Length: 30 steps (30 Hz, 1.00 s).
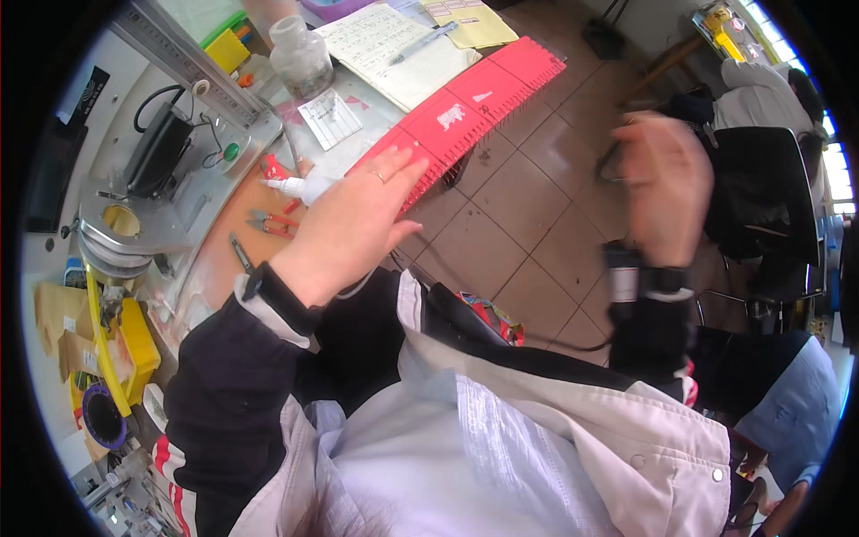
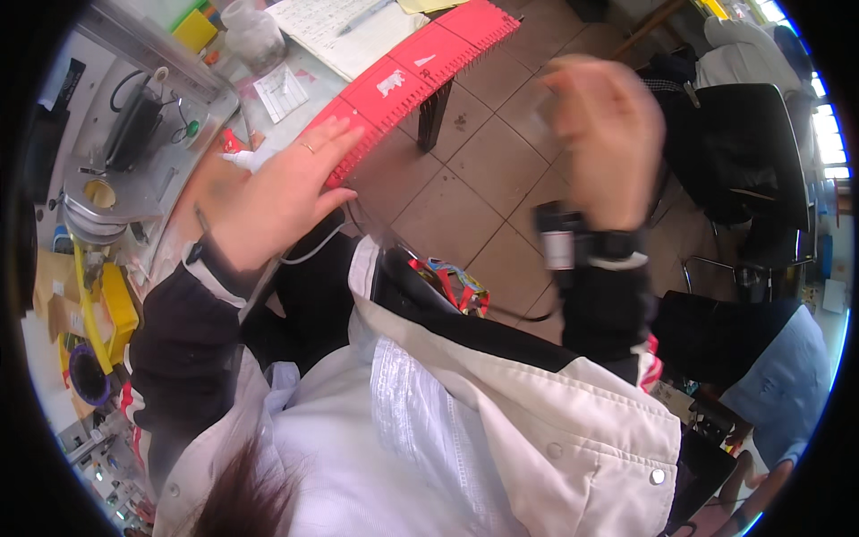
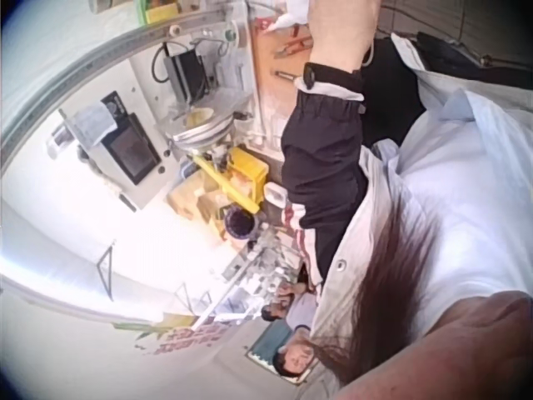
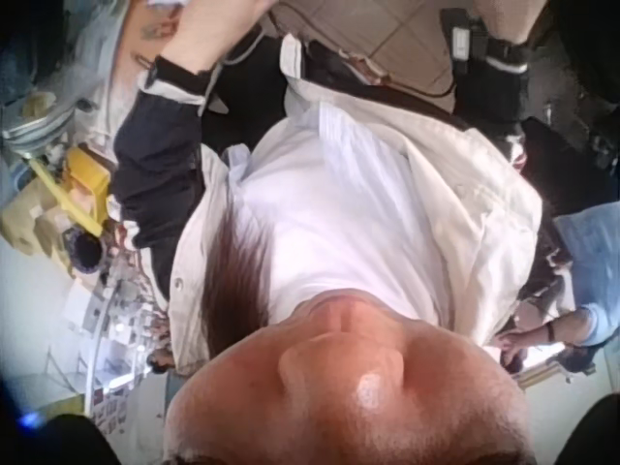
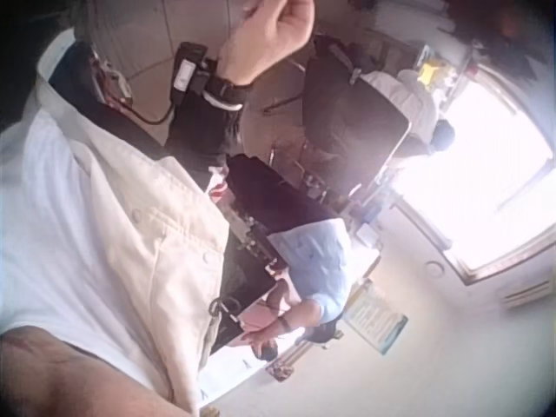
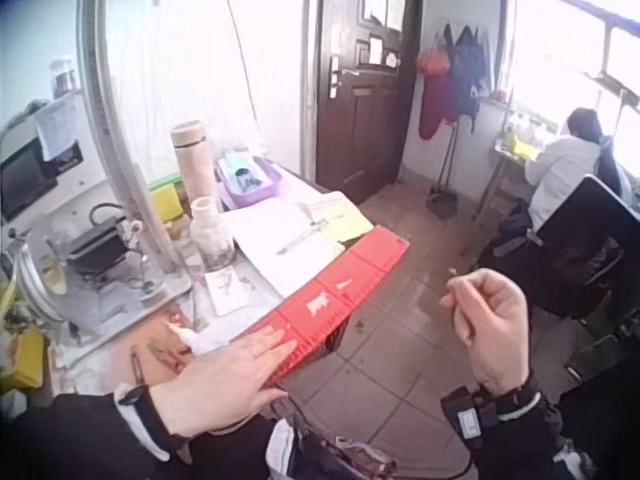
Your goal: Assembling and measuring small precision components using glue and measurement tools.
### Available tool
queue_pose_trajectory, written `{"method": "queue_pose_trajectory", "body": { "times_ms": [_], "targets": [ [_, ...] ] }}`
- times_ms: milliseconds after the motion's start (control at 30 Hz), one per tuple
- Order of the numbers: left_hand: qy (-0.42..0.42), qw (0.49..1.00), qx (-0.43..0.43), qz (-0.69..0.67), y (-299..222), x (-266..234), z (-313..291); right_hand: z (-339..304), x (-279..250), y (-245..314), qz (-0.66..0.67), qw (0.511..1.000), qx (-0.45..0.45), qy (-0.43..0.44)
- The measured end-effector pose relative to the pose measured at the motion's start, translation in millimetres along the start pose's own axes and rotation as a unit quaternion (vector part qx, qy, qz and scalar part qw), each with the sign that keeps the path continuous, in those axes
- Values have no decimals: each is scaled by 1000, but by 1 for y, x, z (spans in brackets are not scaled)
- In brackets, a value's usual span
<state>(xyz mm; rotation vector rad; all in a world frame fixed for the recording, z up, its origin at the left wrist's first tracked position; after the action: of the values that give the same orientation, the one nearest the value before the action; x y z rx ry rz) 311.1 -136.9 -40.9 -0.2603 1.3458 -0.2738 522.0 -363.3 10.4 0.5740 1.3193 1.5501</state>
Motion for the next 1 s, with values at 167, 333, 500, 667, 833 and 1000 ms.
{"method": "queue_pose_trajectory", "body": {
  "times_ms": [167, 333, 500, 667, 833, 1000],
  "targets": [
    [56, 996, -40, -58, 0, 2, 7, -38, 102, -67, 151, 963, 167, 151],
    [60, 994, -60, -71, 1, -5, 4, -35, 123, -81, 156, 946, 232, 166],
    [39, 997, -29, -61, -6, -5, 11, -38, 121, -90, 125, 953, 233, 150],
    [68, 995, -53, -45, -5, -9, 8, -35, 137, -96, 121, 967, 166, 152],
    [74, 996, -36, -42, -6, -10, 14, -36, 138, -97, 96, 976, 146, 128],
    [62, 997, -39, -36, -7, -4, 16, -42, 132, -96, 8, 993, 84, 85]
  ]
}}
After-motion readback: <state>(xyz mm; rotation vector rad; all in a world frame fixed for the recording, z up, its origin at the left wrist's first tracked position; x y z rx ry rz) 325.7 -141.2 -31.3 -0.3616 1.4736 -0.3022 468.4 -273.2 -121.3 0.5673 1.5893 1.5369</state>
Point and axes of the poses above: each hand's wrist, its own z-axis towards the middle knuckle, its own x-axis out of the palm, y = z × x, the point moved 3 cm from there along z, towards the middle knuckle, and after that the axes turned 2 degrees about -z, right-handed, at the moved point
